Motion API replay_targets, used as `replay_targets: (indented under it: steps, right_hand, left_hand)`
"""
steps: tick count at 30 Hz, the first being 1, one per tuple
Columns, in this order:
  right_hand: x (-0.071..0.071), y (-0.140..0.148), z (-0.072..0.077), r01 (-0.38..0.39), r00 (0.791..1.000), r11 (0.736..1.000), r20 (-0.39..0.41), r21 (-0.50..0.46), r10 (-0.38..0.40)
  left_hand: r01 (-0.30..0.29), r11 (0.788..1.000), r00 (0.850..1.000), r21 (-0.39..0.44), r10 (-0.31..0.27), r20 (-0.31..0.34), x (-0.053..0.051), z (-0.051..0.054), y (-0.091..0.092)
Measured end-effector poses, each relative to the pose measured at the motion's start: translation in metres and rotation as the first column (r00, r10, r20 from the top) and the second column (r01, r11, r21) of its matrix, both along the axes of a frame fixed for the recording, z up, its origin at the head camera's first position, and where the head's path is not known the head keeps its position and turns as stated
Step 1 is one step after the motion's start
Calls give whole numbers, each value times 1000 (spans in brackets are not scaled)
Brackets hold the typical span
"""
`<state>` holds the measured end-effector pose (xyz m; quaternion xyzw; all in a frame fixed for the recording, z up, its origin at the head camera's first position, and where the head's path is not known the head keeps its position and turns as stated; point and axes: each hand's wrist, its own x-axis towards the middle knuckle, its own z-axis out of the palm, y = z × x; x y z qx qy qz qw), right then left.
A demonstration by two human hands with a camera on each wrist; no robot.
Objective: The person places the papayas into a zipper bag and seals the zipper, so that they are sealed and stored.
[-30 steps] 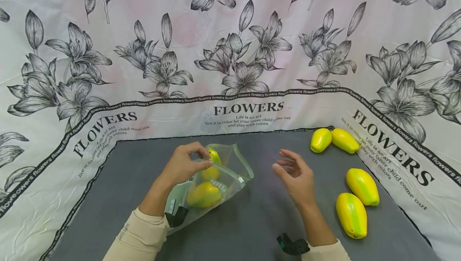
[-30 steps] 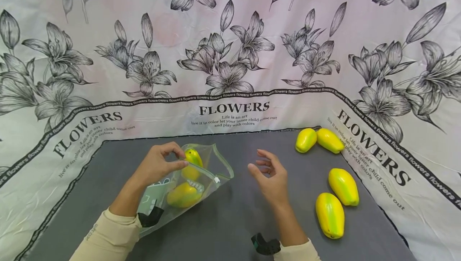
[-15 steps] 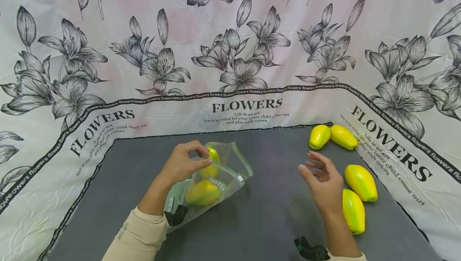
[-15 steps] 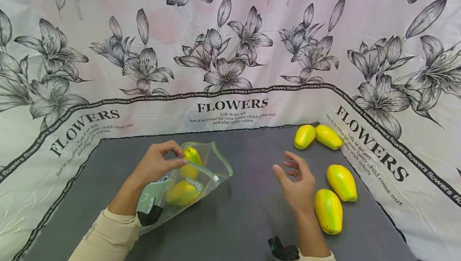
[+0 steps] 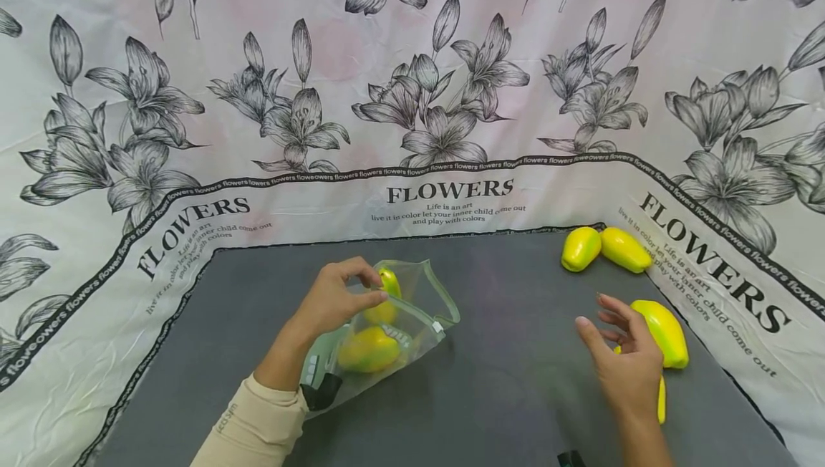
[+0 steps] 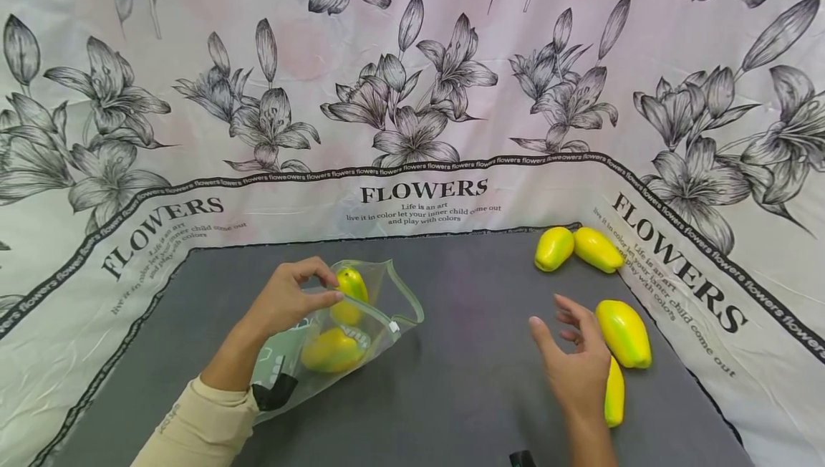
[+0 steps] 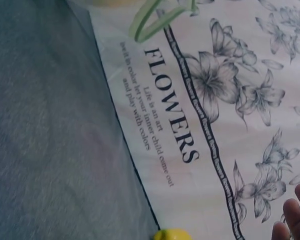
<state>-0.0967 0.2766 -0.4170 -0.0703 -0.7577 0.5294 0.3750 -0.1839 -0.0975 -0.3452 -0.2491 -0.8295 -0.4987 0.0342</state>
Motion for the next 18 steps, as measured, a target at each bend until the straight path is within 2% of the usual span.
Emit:
replay_targets:
  steps: [3, 8, 13, 15, 18]
  right_hand:
    - [4, 4, -3, 58, 998, 998, 13, 1, -58]
    - [10, 10, -10, 169, 984, 985, 57, 21, -170]
    - [18, 19, -18, 234, 968, 972, 92, 9, -234]
    - [22, 25, -22, 269, 954, 963, 135, 10, -268]
    - [27, 33, -29, 327, 916, 945, 237, 31, -325]
  left_hand:
    - [-5, 1000, 1000, 3, 5, -3, -4, -3, -2]
    - [1, 1000, 1000, 18, -1, -10, -8, -8, -6]
    - [0, 1000, 1000, 22, 1, -30, -10, -10, -8]
    - [-5, 1000, 1000, 22, 5, -23, -9, -10, -8]
    - [-1, 1000, 1000, 31, 2, -8, -9, -12, -7]
